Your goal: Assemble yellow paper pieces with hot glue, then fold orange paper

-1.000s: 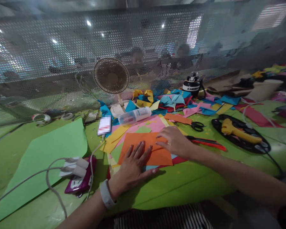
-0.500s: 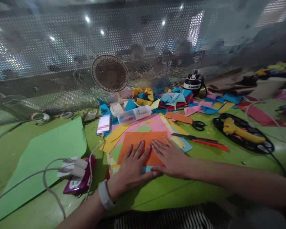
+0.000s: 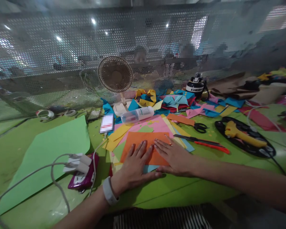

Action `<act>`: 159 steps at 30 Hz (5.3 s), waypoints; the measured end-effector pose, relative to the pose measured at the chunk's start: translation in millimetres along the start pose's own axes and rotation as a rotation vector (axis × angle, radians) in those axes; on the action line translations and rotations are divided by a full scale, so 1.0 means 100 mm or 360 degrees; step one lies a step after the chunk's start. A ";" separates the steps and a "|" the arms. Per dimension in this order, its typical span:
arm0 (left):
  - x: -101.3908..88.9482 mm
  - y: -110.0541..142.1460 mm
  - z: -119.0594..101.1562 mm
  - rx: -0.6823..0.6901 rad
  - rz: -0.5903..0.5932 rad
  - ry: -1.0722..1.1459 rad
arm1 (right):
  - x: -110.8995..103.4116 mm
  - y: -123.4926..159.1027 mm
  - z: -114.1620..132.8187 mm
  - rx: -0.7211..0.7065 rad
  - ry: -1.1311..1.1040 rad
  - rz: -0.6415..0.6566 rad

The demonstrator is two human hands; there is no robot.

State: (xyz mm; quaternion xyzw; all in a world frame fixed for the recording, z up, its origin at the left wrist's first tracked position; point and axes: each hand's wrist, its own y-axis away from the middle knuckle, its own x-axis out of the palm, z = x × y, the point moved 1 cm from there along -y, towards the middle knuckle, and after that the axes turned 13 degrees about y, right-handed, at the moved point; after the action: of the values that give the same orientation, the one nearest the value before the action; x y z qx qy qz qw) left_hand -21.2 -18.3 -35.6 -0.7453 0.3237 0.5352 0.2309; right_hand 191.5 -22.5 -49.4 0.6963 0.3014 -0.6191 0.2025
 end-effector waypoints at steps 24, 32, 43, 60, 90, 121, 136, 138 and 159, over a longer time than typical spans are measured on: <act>-0.16 0.40 0.19 -0.0165 0.0093 -0.0092 | 0.00 0.23 -0.24 0.0044 0.0103 0.0024; -0.23 0.44 0.13 -0.0222 0.0061 -0.0136 | -0.03 0.25 -0.23 0.0051 0.0085 0.0047; 0.16 -0.37 -0.49 0.0001 -0.0111 0.0093 | 0.16 0.26 -0.27 0.0022 0.0148 -0.0095; -0.08 0.57 0.18 -0.0341 -0.0040 -0.0140 | 0.10 0.26 -0.28 0.0016 0.0095 -0.0077; -0.15 -0.14 0.21 0.0083 -0.0300 0.0040 | -0.01 -0.22 -0.09 -0.0181 0.0423 -0.0415; -0.05 -0.16 0.07 -0.0043 -0.0350 -0.0158 | 0.04 -0.35 -0.27 0.0322 -0.0439 -0.0342; 0.08 -0.11 0.03 0.0069 -0.0007 -0.0061 | -0.06 -0.31 -0.38 0.0438 -0.0429 -0.0099; 0.08 -0.12 0.03 0.0055 0.0015 -0.0066 | -0.06 -0.28 -0.40 0.0473 -0.0409 -0.0077; 0.08 -0.13 0.04 0.0097 -0.0060 -0.0030 | 0.05 -0.16 0.10 0.0160 -0.0161 0.0037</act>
State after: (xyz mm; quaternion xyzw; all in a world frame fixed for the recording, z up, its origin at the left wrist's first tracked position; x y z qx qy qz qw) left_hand -12.9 -8.0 -44.3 -0.7388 0.3236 0.5276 0.2667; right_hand 173.6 -16.7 -54.8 0.6768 0.2510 -0.6656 0.1895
